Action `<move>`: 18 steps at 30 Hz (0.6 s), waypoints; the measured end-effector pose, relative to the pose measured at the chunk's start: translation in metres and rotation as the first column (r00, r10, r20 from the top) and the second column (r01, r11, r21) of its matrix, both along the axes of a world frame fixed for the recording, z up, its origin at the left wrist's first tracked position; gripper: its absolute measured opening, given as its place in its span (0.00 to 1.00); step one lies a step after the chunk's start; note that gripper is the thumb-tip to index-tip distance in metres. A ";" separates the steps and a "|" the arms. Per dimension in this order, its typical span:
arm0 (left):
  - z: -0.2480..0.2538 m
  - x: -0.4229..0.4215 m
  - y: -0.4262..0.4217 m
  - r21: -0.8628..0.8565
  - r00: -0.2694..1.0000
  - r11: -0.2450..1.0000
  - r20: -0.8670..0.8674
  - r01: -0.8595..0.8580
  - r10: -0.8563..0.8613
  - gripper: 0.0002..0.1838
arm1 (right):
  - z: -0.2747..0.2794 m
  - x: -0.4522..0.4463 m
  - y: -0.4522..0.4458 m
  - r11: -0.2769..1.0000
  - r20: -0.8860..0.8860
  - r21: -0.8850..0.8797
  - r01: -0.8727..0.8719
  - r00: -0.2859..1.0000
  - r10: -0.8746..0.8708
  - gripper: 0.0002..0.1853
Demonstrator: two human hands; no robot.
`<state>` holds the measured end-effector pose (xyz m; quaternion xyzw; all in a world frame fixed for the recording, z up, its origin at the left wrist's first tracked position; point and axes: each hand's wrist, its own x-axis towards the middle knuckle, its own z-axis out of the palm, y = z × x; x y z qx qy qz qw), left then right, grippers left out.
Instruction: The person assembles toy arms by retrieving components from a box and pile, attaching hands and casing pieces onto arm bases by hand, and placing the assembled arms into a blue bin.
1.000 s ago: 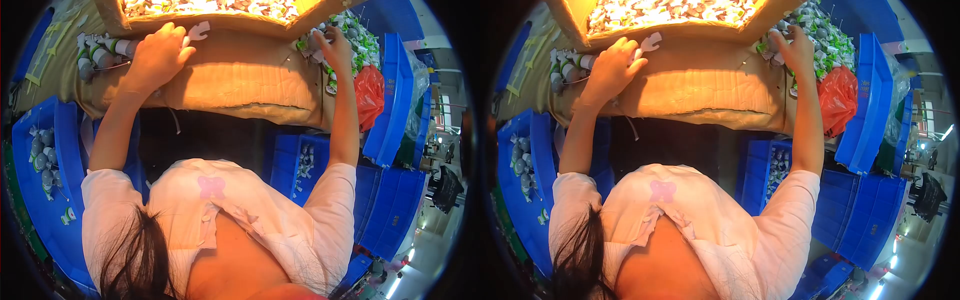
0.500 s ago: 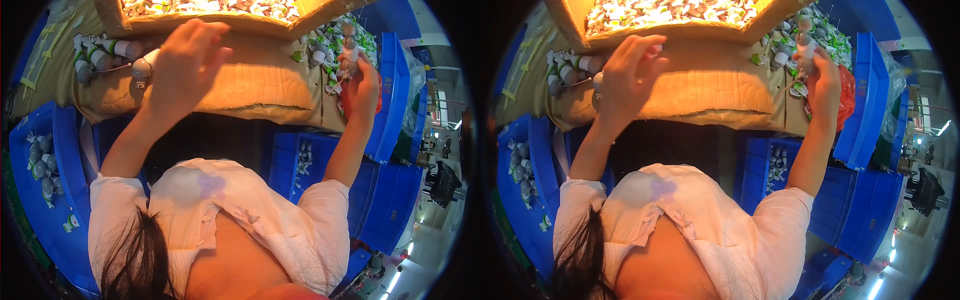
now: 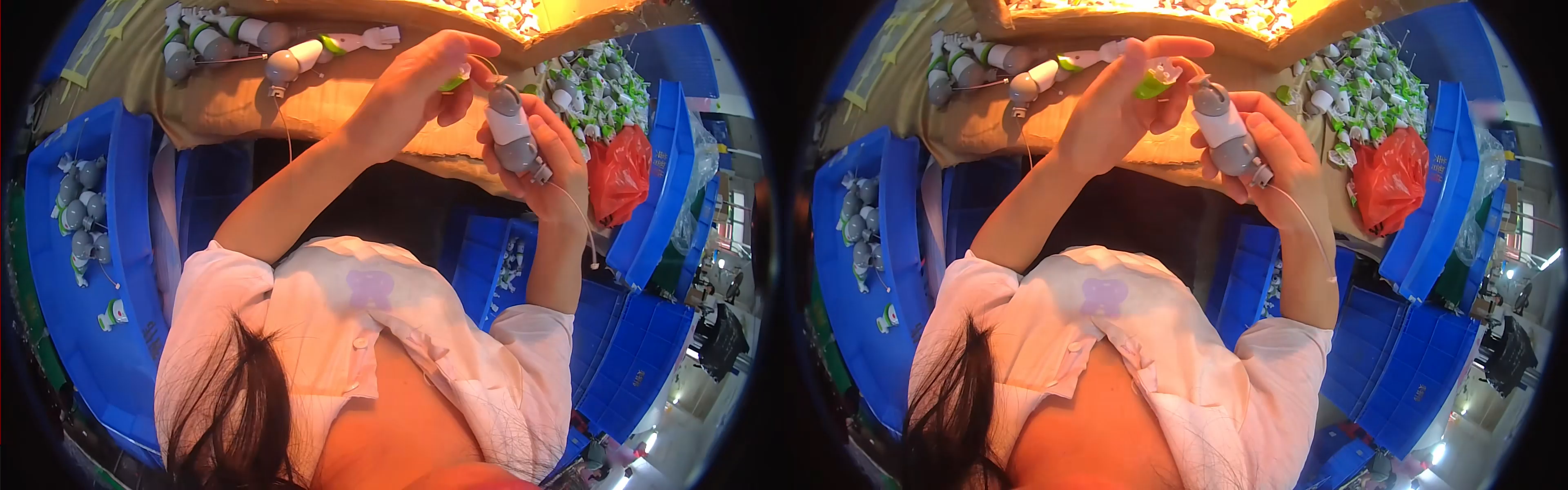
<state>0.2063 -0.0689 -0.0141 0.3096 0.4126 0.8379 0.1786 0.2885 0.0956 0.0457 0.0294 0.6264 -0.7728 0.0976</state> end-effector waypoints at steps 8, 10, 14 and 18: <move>0.006 0.006 0.003 0.143 0.987 0.988 0.156 -0.059 0.036 0.27 | -0.027 -0.006 -0.024 0.936 0.049 -0.321 -0.147 0.984 0.171 0.21; 0.003 0.007 0.004 0.170 0.993 0.982 0.106 -0.076 0.058 0.25 | -0.036 -0.006 -0.027 0.857 0.135 -0.505 -0.102 0.971 0.195 0.23; -0.011 0.004 0.006 0.211 0.981 0.965 -0.082 -0.157 0.177 0.24 | -0.046 -0.007 -0.036 0.793 0.154 -0.608 -0.042 0.973 0.170 0.24; -0.011 0.004 0.004 0.249 0.974 0.953 -0.104 -0.170 0.201 0.27 | -0.055 -0.008 -0.041 0.697 0.176 -0.717 -0.006 0.966 0.189 0.24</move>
